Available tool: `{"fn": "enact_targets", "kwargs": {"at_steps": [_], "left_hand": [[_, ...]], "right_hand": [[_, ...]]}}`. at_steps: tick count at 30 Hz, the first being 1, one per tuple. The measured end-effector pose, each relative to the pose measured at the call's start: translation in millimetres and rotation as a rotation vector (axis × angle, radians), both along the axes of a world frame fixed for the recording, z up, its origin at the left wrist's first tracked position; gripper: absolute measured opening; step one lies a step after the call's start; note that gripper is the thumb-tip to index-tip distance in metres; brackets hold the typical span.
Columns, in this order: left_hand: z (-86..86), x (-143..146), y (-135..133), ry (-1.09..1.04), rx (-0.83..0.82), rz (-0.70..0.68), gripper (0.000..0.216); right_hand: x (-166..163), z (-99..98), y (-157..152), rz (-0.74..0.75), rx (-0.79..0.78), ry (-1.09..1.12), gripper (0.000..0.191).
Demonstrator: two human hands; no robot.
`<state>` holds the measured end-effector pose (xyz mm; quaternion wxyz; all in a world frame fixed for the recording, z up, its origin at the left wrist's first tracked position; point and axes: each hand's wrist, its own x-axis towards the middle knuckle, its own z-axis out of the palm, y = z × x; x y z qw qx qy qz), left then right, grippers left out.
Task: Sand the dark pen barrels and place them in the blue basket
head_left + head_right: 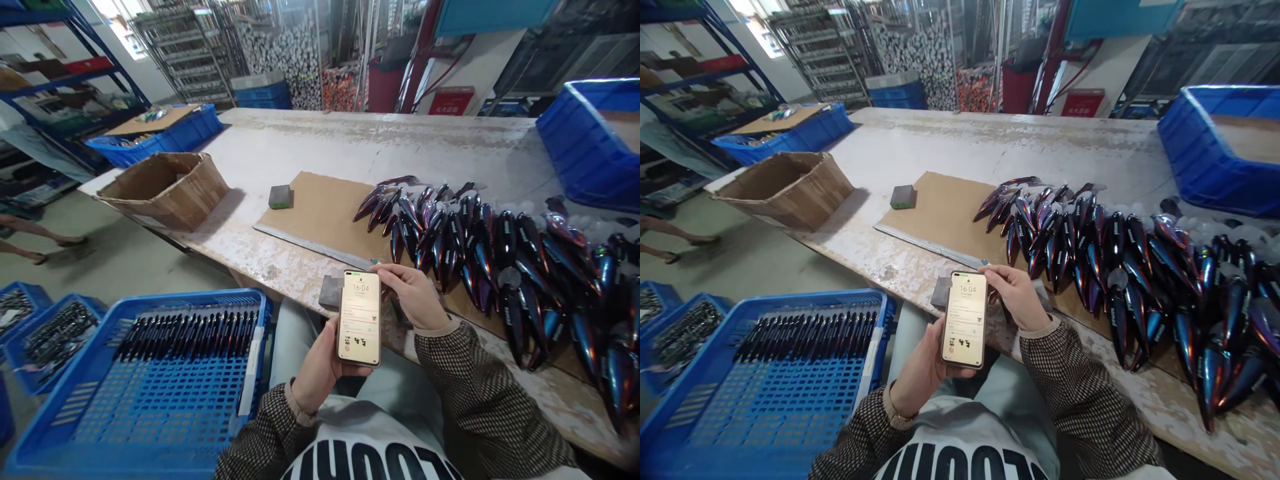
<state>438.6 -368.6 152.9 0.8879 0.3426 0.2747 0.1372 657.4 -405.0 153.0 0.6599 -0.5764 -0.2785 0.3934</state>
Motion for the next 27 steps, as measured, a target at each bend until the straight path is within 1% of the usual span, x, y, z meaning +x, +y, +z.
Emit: {"fn": "enact_targets", "kwargs": {"at_steps": [4,13,21,27], "left_hand": [[-0.8,-0.5,-0.6,0.0,0.006,0.004,0.067],[-2.2,0.2,-1.1,0.003,0.011,0.005,0.064],[-2.1,0.9,-2.3,0.018,0.014,-0.001,0.057],[-1.4,-0.5,-2.7,0.011,0.031,0.004,0.056]], "right_hand": [[-0.7,-1.0,-1.0,0.008,-0.007,-0.002,0.046],[0.1,-4.2,-2.2,0.018,0.026,-0.038,0.04],[1.8,-7.7,-2.8,0.016,0.032,-0.045,0.04],[1.0,-8.7,-3.7,0.024,0.038,-0.031,0.04]]}}
